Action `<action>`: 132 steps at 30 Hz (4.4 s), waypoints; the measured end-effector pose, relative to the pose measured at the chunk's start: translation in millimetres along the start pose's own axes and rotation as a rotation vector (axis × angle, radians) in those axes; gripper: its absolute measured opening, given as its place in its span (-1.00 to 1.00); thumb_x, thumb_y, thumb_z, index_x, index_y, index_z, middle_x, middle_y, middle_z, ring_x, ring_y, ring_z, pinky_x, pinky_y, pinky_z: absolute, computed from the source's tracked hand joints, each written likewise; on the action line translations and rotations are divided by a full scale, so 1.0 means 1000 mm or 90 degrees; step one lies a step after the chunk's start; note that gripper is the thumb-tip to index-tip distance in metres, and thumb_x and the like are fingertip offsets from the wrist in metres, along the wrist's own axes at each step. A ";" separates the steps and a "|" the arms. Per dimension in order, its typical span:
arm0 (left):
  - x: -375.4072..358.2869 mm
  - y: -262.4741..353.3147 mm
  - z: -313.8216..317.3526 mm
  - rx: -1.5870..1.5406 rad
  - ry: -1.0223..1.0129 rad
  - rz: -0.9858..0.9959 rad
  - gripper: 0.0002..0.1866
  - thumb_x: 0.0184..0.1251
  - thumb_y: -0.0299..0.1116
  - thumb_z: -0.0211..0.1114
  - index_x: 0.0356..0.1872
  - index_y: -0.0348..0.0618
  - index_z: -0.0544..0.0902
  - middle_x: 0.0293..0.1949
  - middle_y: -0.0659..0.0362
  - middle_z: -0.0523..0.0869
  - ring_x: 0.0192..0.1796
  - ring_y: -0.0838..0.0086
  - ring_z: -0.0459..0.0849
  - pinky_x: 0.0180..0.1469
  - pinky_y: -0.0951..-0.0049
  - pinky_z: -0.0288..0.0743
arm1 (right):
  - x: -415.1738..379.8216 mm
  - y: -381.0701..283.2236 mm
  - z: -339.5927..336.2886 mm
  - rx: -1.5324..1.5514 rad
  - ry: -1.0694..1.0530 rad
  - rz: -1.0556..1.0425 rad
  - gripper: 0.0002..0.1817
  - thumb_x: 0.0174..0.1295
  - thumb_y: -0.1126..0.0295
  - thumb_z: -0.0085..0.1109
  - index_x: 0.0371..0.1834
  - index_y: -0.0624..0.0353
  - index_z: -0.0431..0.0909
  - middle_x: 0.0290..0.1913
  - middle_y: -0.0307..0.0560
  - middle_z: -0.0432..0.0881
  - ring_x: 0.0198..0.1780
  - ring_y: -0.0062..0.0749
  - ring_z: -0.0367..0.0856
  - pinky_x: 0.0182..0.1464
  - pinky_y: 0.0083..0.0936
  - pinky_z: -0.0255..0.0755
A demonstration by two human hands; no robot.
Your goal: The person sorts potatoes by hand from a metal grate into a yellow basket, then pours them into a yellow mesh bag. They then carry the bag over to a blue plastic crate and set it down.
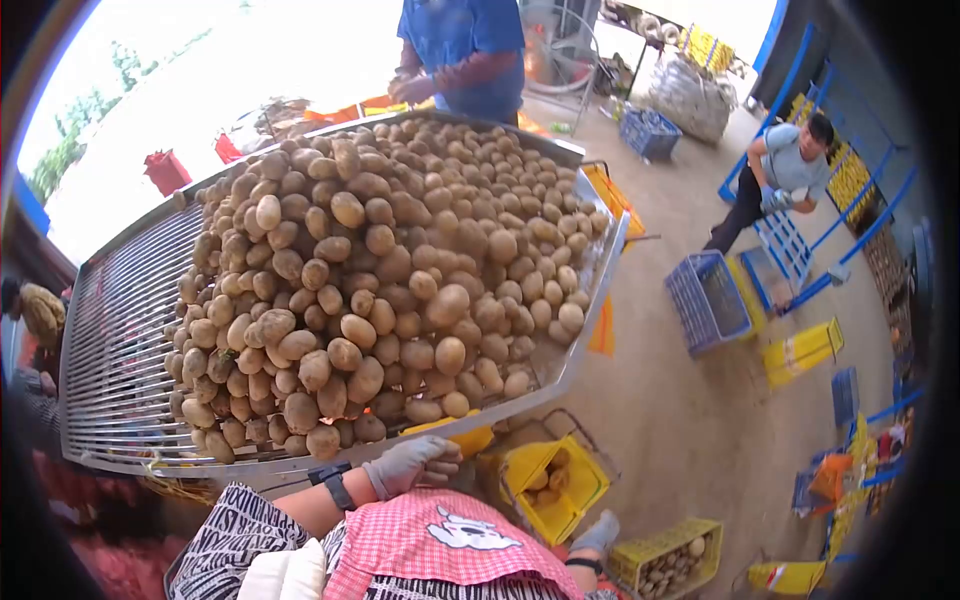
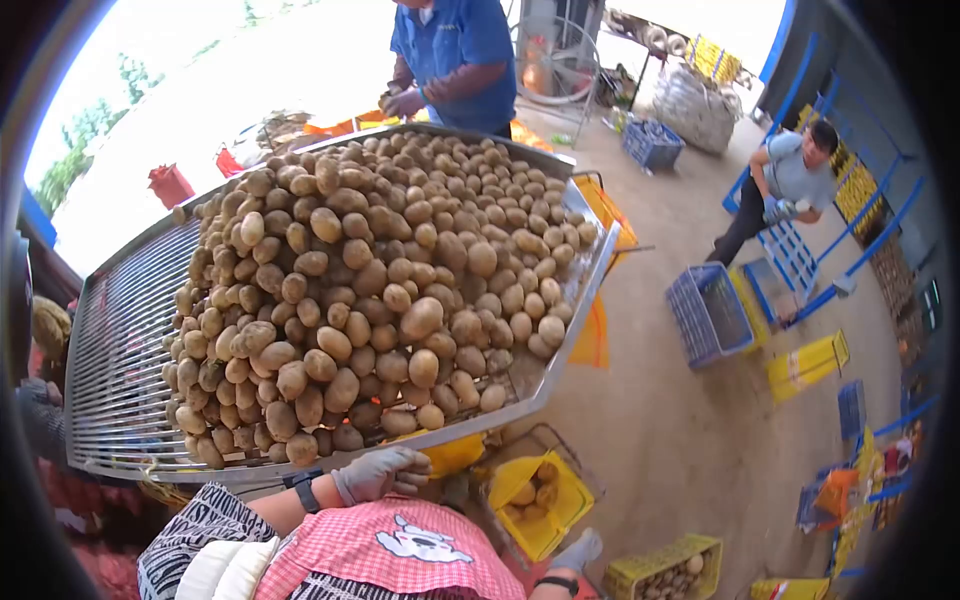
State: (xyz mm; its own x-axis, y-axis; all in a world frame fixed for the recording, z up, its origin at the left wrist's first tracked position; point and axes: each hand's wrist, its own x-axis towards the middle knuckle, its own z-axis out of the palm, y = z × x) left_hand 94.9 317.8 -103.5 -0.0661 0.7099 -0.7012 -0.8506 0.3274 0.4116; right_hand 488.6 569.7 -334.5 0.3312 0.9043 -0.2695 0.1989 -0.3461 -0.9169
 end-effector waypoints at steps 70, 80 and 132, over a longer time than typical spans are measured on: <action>0.017 -0.031 -0.053 0.973 0.775 0.664 -0.71 0.27 -0.16 0.30 -0.56 -0.11 0.67 -0.41 0.03 0.68 -0.24 0.08 0.62 -0.08 0.12 0.46 | -0.029 -0.021 -0.019 -0.456 -0.550 -0.024 -0.46 0.31 -0.01 0.18 0.06 0.30 0.58 -0.20 0.00 0.70 -0.05 -0.04 0.65 0.02 -0.33 0.52; 0.088 -0.100 0.040 1.115 0.145 0.404 -0.28 0.06 0.18 0.44 0.18 -0.04 0.56 0.27 -0.02 0.54 0.32 0.01 0.47 0.35 0.10 0.32 | 0.017 -0.012 0.008 -0.582 -0.557 0.086 -0.34 0.27 -0.06 0.18 0.20 0.32 0.47 0.08 0.24 0.67 0.20 0.05 0.61 0.16 -0.16 0.48; 0.466 -0.019 0.074 0.262 0.245 -0.090 -0.88 0.32 -0.31 0.23 -0.30 -0.10 0.63 -0.53 0.23 0.61 -0.51 0.36 0.57 -0.39 0.26 0.51 | 0.053 -0.043 0.054 -0.574 -0.387 0.149 -0.57 0.31 0.16 0.05 0.11 0.22 0.48 -0.10 0.36 0.68 0.00 0.25 0.65 0.05 0.04 0.52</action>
State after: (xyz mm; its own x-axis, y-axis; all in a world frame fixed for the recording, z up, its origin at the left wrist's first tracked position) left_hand 119.0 688.6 -394.7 -0.2168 0.3895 -0.8951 -0.5976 0.6720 0.4372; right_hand 448.3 645.8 -325.3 -0.0100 0.6789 -0.7341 0.8699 -0.3562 -0.3412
